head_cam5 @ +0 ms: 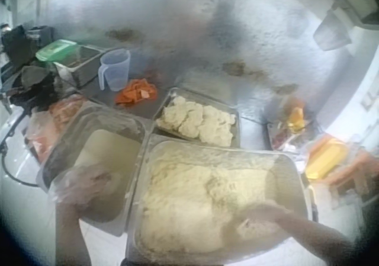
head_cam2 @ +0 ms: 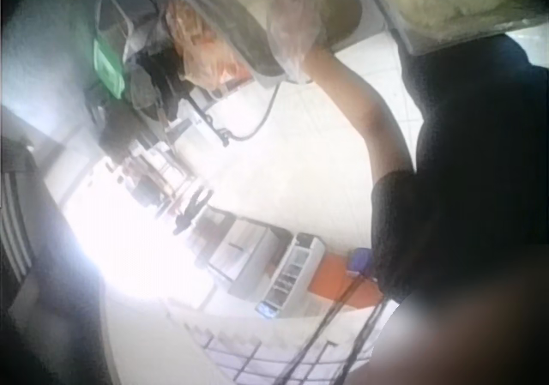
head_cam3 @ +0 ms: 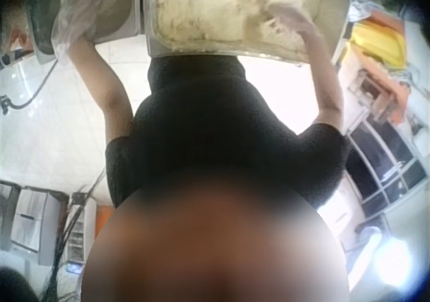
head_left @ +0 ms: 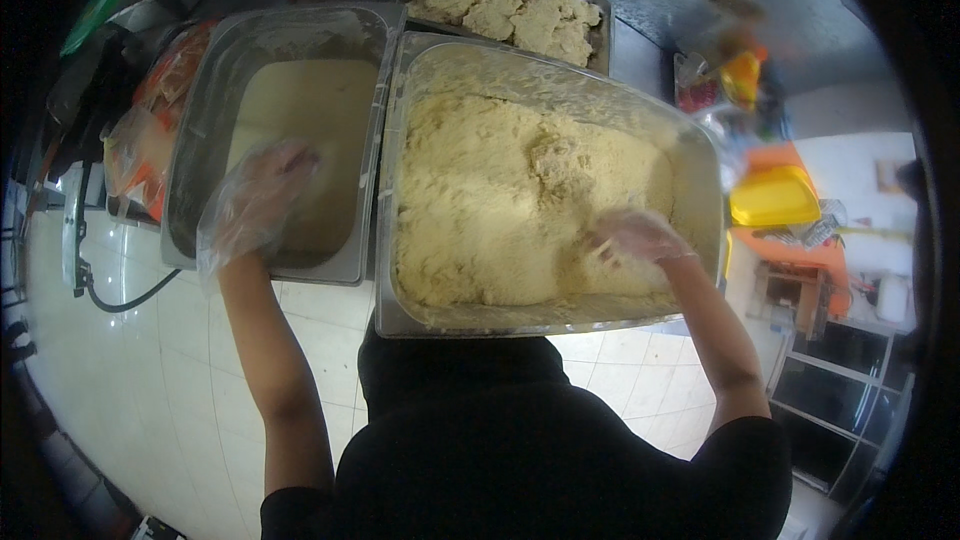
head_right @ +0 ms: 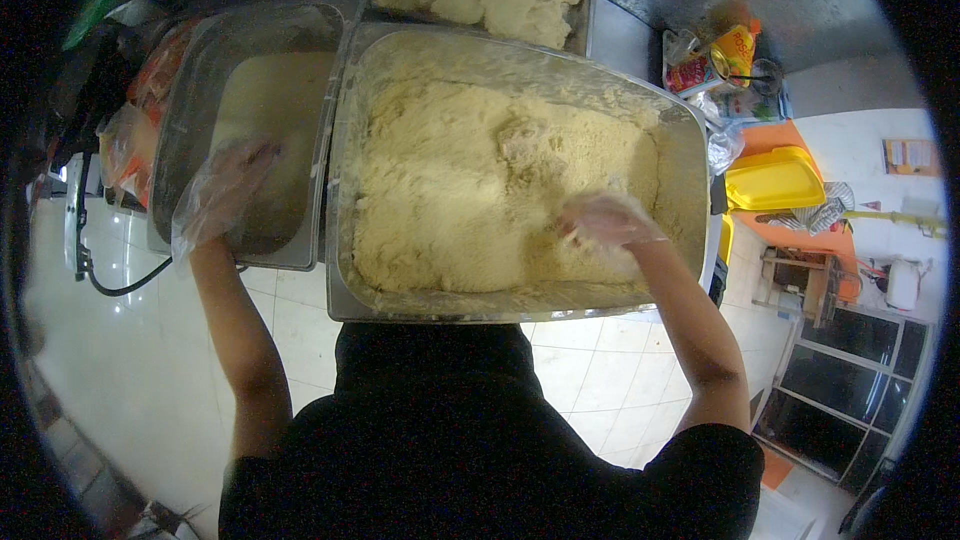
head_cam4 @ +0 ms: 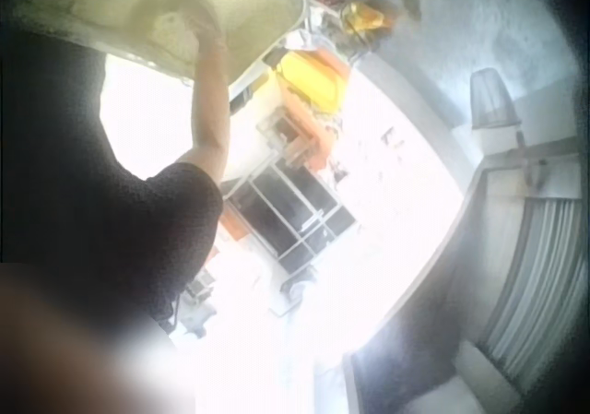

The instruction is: The person repeatedly dips a dough ball into a liquid batter and then into breadcrumbs, shaping it with gloved hands and placing the coated pieces into a tray. Later, the person uses scissors to cut open a plastic bag and transfers its contents into a container.

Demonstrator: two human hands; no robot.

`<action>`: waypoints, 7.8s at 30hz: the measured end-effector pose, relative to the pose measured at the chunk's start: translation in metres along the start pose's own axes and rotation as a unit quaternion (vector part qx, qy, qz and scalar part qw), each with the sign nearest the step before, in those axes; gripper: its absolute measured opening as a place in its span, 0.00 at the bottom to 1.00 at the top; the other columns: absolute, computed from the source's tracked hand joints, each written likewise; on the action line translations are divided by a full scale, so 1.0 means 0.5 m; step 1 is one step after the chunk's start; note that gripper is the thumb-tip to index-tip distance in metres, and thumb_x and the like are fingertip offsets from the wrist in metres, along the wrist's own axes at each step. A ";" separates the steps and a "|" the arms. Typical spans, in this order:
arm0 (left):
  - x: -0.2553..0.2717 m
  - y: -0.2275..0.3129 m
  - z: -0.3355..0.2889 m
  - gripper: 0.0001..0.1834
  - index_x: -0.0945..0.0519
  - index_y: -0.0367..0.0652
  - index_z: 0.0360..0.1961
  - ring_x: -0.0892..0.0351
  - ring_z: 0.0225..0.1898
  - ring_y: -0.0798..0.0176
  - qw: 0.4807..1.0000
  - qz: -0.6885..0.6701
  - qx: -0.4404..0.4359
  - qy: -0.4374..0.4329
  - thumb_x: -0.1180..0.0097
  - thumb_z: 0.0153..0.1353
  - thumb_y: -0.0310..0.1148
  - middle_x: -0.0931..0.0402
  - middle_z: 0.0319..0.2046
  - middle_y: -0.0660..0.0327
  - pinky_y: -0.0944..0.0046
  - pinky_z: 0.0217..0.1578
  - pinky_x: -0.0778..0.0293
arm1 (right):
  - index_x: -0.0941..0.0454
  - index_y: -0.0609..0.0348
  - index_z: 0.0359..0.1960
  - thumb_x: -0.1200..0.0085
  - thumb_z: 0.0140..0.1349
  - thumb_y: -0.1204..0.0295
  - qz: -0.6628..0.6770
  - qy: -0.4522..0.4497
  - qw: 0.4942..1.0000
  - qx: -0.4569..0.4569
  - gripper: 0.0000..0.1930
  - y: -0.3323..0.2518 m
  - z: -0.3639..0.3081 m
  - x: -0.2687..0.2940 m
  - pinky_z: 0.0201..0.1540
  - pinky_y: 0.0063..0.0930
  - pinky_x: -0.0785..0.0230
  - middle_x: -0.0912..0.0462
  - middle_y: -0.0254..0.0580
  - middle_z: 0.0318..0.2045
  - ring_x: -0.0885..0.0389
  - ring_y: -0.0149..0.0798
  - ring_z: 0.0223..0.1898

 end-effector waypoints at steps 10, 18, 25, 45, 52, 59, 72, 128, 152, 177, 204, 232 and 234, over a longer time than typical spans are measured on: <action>-0.016 -0.010 0.011 0.23 0.18 0.46 0.54 0.23 0.56 0.43 0.999 0.014 0.016 -0.041 0.50 0.69 0.51 0.21 0.54 0.48 0.50 0.56 0.28 | 0.48 0.46 0.77 0.51 0.65 0.35 0.267 -0.070 0.958 0.083 0.46 -0.127 0.064 -0.252 0.75 0.59 0.53 0.46 0.47 0.76 0.48 0.47 0.77; 0.000 0.001 0.003 0.18 0.18 0.53 0.49 0.22 0.52 0.46 1.000 -0.003 0.017 -0.004 0.49 0.65 0.48 0.21 0.49 0.51 0.50 0.53 0.28 | 0.35 0.50 0.71 0.52 0.67 0.41 0.438 -0.350 0.818 0.126 0.37 -0.238 0.067 -0.254 0.67 0.62 0.38 0.32 0.52 0.68 0.27 0.56 0.63; 0.003 0.009 0.006 0.23 0.20 0.53 0.56 0.25 0.58 0.44 0.999 0.014 0.013 -0.040 0.51 0.69 0.53 0.22 0.56 0.50 0.49 0.59 0.30 | 0.32 0.60 0.66 0.56 0.73 0.48 -0.126 0.260 0.945 0.153 0.31 -0.199 -0.019 0.008 0.65 0.44 0.30 0.22 0.56 0.58 0.22 0.52 0.60; -0.005 -0.016 -0.005 0.21 0.17 0.51 0.53 0.23 0.56 0.48 0.999 -0.041 0.010 0.018 0.45 0.63 0.48 0.21 0.54 0.52 0.53 0.57 0.29 | 0.51 0.64 0.76 0.59 0.74 0.51 -0.435 0.324 0.831 0.125 0.37 -0.179 -0.066 0.013 0.75 0.41 0.45 0.52 0.59 0.76 0.41 0.53 0.74; -0.007 -0.022 0.010 0.22 0.18 0.49 0.54 0.24 0.56 0.46 1.000 0.013 0.008 0.008 0.46 0.65 0.49 0.21 0.53 0.50 0.52 0.56 0.29 | 0.60 0.58 0.78 0.75 0.77 0.48 -0.571 0.356 0.730 0.119 0.36 -0.230 0.067 -0.115 0.79 0.51 0.66 0.58 0.56 0.78 0.62 0.54 0.79; -0.015 -0.022 0.010 0.22 0.18 0.47 0.53 0.22 0.53 0.45 1.000 -0.005 0.028 0.005 0.47 0.67 0.49 0.21 0.51 0.49 0.52 0.54 0.29 | 0.56 0.52 0.77 0.62 0.71 0.45 -0.576 0.387 0.688 0.212 0.40 -0.191 0.106 -0.141 0.77 0.60 0.68 0.57 0.53 0.78 0.62 0.53 0.79; 0.001 0.007 0.011 0.20 0.19 0.46 0.51 0.22 0.47 0.40 0.999 0.030 -0.008 -0.007 0.47 0.66 0.47 0.21 0.45 0.44 0.49 0.48 0.28 | 0.58 0.57 0.77 0.64 0.74 0.53 -0.373 0.364 0.829 0.202 0.36 -0.196 0.042 -0.022 0.78 0.61 0.67 0.58 0.50 0.78 0.59 0.56 0.78; -0.013 -0.032 -0.019 0.16 0.15 0.47 0.51 0.21 0.53 0.53 0.944 0.082 -0.268 0.173 0.40 0.65 0.39 0.19 0.50 0.54 0.56 0.55 0.26 | 0.44 0.60 0.74 0.56 0.68 0.54 0.537 -0.458 -0.636 -0.312 0.36 -0.254 0.137 -0.113 0.74 0.66 0.66 0.54 0.55 0.77 0.60 0.56 0.78; -0.005 -0.030 0.000 0.16 0.16 0.46 0.46 0.20 0.46 0.47 0.997 -0.008 -0.034 0.065 0.44 0.67 0.44 0.20 0.43 0.51 0.53 0.48 0.26 | 0.51 0.55 0.76 0.60 0.70 0.56 0.458 -0.424 -0.761 -0.180 0.35 -0.117 0.091 -0.014 0.76 0.59 0.64 0.54 0.61 0.75 0.57 0.63 0.77; 0.009 -0.007 -0.012 0.24 0.18 0.47 0.55 0.25 0.58 0.45 0.999 0.003 0.032 0.012 0.47 0.68 0.51 0.22 0.54 0.49 0.53 0.58 0.31 | 0.45 0.63 0.74 0.65 0.75 0.50 0.332 -0.437 -0.797 -0.251 0.34 -0.259 0.073 -0.085 0.78 0.53 0.62 0.43 0.62 0.70 0.51 0.61 0.75; -0.053 -0.062 0.059 0.25 0.20 0.47 0.57 0.25 0.60 0.45 0.996 0.051 -0.066 -0.042 0.50 0.67 0.50 0.23 0.57 0.49 0.51 0.60 0.31 | 0.35 0.64 0.66 0.57 0.71 0.58 0.434 -0.543 -0.679 -0.234 0.28 -0.189 0.018 0.004 0.69 0.50 0.42 0.31 0.57 0.63 0.35 0.55 0.67; -0.027 -0.017 0.036 0.22 0.18 0.47 0.52 0.23 0.55 0.44 0.998 0.030 -0.032 -0.053 0.48 0.64 0.48 0.20 0.51 0.47 0.51 0.55 0.29 | 0.16 0.54 0.41 0.39 0.66 0.58 -0.361 -0.148 -0.920 -0.026 0.13 0.077 0.125 -0.008 0.23 0.35 0.37 0.21 0.36 0.28 0.27 0.33 0.22; -0.026 -0.014 0.036 0.22 0.18 0.48 0.52 0.23 0.55 0.44 0.998 0.035 -0.039 -0.047 0.48 0.65 0.48 0.20 0.52 0.48 0.51 0.56 0.29 | 0.17 0.54 0.45 0.37 0.64 0.57 -0.338 -0.187 -0.921 -0.046 0.16 0.068 0.119 -0.002 0.27 0.37 0.33 0.19 0.38 0.30 0.24 0.34 0.24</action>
Point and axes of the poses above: each hand's wrist, its own z-axis towards the middle knuckle, its own x-axis out of the back of the hand, y = z × x, the point moved 7 cm from there along z, towards the middle knuckle
